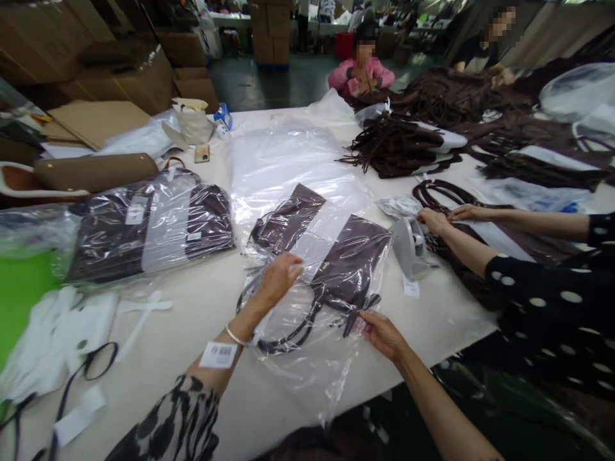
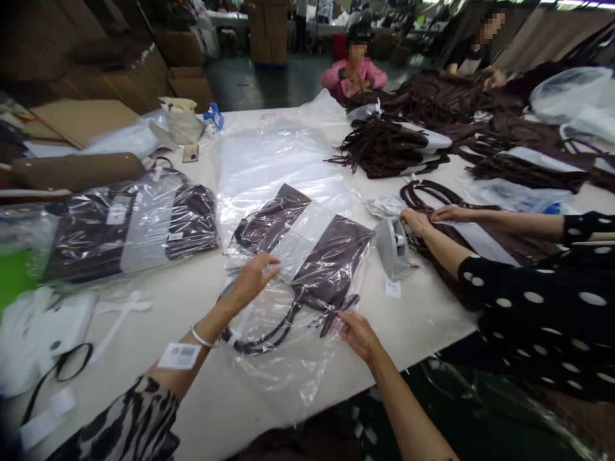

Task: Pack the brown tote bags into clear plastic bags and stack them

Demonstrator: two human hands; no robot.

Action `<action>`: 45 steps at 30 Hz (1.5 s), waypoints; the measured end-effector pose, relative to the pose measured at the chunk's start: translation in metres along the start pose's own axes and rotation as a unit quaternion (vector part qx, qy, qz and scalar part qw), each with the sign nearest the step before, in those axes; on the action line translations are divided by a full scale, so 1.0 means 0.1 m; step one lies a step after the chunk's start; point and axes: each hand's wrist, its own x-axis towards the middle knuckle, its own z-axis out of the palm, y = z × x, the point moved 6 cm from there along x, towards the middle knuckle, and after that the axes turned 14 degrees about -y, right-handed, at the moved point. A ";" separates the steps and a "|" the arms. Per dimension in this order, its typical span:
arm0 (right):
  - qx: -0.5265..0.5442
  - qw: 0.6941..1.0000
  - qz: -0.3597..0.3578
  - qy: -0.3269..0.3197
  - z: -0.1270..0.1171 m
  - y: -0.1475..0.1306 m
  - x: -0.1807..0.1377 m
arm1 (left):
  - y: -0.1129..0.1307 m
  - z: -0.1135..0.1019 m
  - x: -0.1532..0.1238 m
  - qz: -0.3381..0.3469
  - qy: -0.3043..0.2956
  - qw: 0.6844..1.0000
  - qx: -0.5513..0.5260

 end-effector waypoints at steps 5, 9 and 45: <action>-0.026 0.997 0.048 0.056 -0.07 -0.02 0.13 | 0.31 1.24 -1.17 0.096 -0.166 0.981 -0.002; -0.054 0.995 0.083 -0.014 0.11 0.10 -0.01 | 0.26 1.70 -1.76 0.120 -0.212 0.968 0.069; -0.683 0.665 -0.163 -0.256 2.12 -0.43 -0.16 | -0.23 0.87 -1.74 -0.046 -0.087 0.993 -0.070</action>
